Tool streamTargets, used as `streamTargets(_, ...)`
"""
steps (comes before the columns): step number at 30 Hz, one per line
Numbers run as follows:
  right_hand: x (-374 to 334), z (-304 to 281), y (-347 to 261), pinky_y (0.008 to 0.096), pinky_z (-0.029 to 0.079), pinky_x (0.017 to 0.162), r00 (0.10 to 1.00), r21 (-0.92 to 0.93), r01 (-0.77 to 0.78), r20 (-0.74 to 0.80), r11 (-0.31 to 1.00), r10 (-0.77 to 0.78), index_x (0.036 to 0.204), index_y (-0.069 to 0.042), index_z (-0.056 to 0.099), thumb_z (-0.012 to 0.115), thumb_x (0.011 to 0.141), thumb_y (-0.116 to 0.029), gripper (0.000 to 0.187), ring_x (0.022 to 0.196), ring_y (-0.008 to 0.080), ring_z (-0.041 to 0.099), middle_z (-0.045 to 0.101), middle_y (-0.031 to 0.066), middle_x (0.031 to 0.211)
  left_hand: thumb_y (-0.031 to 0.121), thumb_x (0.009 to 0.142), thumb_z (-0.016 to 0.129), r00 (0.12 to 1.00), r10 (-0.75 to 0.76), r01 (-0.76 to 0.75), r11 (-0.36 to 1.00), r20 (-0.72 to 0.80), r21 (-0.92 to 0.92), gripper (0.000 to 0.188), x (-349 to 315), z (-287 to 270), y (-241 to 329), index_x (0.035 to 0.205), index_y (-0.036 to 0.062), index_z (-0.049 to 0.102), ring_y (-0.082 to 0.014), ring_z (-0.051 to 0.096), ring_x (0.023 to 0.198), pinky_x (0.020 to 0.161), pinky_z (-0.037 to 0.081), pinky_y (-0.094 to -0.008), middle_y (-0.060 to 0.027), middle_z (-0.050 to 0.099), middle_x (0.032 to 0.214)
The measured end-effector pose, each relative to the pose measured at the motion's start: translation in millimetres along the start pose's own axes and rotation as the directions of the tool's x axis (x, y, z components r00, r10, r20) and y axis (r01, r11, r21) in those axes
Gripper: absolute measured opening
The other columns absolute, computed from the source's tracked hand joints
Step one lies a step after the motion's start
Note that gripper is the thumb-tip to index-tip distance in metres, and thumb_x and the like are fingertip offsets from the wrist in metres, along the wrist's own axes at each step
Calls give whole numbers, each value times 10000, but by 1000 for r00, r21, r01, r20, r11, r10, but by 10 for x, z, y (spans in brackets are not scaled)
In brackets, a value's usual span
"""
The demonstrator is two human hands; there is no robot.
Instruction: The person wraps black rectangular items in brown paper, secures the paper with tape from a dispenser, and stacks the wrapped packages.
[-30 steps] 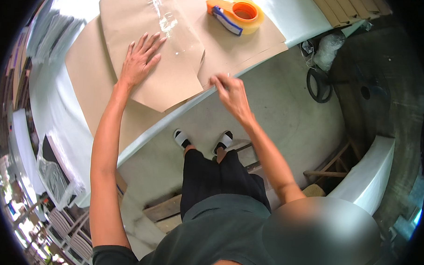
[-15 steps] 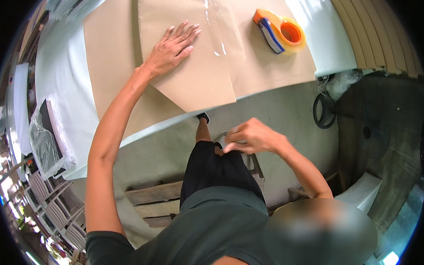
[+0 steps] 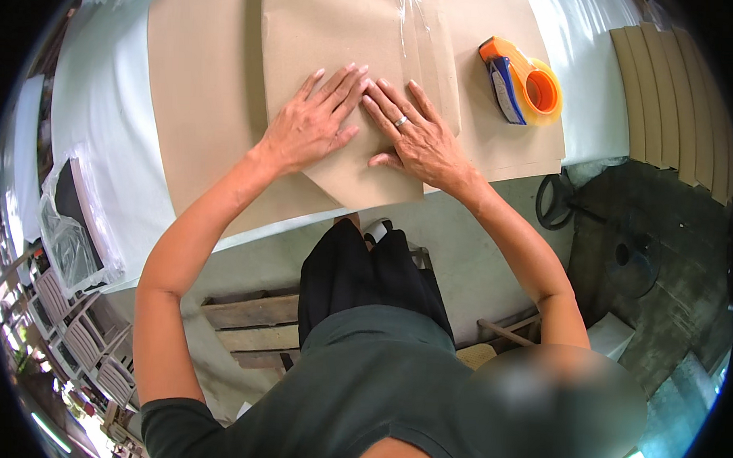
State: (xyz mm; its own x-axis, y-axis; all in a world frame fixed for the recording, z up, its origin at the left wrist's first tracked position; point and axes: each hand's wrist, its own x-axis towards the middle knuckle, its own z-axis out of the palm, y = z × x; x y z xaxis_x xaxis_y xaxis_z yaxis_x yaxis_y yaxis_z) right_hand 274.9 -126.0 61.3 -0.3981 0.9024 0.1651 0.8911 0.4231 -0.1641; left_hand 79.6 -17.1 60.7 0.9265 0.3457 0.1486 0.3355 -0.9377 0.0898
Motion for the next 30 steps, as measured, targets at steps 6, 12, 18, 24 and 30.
streamTargets(6, -9, 154, -56, 501, 197, 1132, 998, -326, -58, -50, 944, 44, 1420, -133, 354, 530, 794, -596, 798, 1377, 167, 276, 337, 8, 1474, 407, 838, 585, 995, -15, 29, 988, -95, 150, 715, -88, 42, 74, 1448, 151, 313, -213, 312, 1367, 1073, 335, -462, 15, 334, 1485)
streamTargets(12, -186, -24, 112, 554, 176, 1116, 967, -72, -249, -82, 966, 243, 1430, -295, 330, 774, 609, -350, 934, 1377, 224, 277, 299, -15, 1493, 424, 644, 747, 995, -71, 80, 989, -76, 127, 917, -258, 98, 95, 1444, 290, 319, -253, 317, 1362, 1049, 345, -532, 55, 320, 1490)
streamTargets(18, -284, 73, 4, 584, 154, 1110, 897, -88, -434, -137, 896, 421, 1419, -282, 348, 796, 592, -295, 941, 1376, 226, 269, 314, -28, 1481, 408, 640, 755, 986, -92, 120, 969, -137, 214, 931, -268, 70, 167, 1447, 298, 304, -261, 261, 1386, 1074, 312, -533, 57, 274, 1510)
streamTargets(24, -240, 133, -15, 593, 140, 1106, 873, -54, -473, -159, 879, 460, 1375, -246, 412, 781, 624, -286, 838, 1361, 218, 289, 337, -25, 1464, 315, 640, 776, 952, -293, 306, 932, -93, 192, 959, -487, 117, 193, 1456, 310, 272, -286, 235, 1391, 1084, 288, -551, 79, 238, 1519)
streamTargets(30, -267, 207, -3, 582, 162, 1092, 865, -71, -477, -211, 876, 455, 1373, -211, 415, 758, 671, -270, 784, 1355, 225, 298, 353, -13, 1455, 269, 646, 788, 930, -368, 363, 901, -28, 238, 964, -322, -38, 304, 1457, 306, 268, -302, 216, 1397, 1087, 282, -566, 82, 242, 1516)
